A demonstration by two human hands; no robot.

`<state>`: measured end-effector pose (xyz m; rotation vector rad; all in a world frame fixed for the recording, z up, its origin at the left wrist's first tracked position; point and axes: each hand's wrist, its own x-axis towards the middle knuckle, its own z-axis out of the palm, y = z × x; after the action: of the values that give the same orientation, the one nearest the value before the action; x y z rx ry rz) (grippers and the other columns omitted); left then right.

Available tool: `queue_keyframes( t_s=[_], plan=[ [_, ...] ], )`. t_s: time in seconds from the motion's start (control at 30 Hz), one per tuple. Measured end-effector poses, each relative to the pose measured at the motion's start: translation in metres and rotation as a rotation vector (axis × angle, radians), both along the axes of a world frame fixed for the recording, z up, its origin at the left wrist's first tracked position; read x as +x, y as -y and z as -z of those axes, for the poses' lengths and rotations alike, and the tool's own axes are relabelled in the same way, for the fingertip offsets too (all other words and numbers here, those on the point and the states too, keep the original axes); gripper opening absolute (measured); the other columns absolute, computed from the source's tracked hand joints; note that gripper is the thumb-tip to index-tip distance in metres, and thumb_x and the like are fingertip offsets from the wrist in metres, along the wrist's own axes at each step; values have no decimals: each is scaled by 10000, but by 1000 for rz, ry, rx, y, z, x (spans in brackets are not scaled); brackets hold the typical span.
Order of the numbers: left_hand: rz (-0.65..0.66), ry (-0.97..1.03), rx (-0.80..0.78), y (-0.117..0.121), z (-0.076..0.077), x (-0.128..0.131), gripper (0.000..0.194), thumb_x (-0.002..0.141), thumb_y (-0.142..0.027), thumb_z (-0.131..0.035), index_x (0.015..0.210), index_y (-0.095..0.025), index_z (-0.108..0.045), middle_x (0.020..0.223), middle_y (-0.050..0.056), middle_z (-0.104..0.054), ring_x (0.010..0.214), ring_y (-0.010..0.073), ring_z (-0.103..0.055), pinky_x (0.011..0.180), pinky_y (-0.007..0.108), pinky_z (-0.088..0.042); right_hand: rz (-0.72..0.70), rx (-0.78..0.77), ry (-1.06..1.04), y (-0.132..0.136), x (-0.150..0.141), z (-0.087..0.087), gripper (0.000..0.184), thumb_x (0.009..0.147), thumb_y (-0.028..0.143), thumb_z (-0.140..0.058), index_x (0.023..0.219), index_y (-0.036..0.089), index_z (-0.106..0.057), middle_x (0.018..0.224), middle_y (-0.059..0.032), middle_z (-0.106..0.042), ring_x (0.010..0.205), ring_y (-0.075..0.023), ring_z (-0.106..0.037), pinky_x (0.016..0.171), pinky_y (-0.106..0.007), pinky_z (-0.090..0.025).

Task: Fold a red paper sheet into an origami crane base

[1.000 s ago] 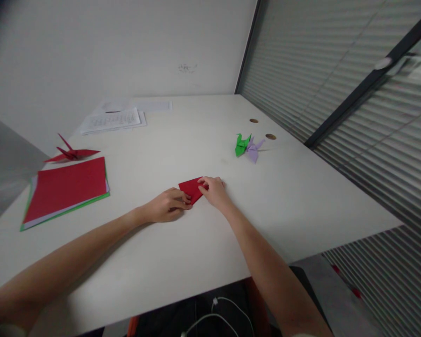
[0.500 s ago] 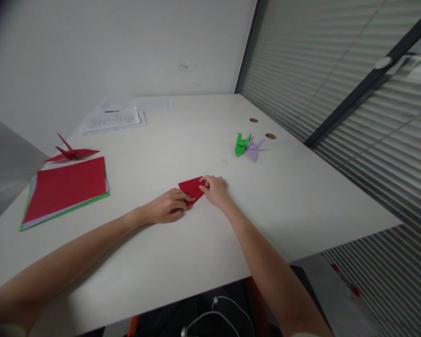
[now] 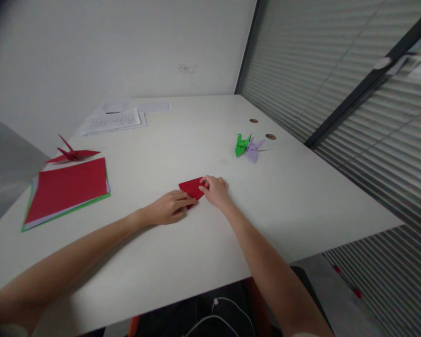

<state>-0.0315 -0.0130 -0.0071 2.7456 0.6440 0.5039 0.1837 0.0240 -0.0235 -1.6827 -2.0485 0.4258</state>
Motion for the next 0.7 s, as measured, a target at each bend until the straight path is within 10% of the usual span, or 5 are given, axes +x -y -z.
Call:
queue_keyframes(
  t_s=[0.7],
  plan=[
    [14, 40, 14, -4, 4, 3, 415, 838, -100, -455, 1223, -142, -605, 1189, 135, -604, 1073, 238, -577, 935, 404, -483, 7, -18, 12, -1, -1, -2, 97, 808, 233, -656, 901, 255, -642, 807, -5, -657, 818, -203, -523, 752, -335, -330]
  ],
)
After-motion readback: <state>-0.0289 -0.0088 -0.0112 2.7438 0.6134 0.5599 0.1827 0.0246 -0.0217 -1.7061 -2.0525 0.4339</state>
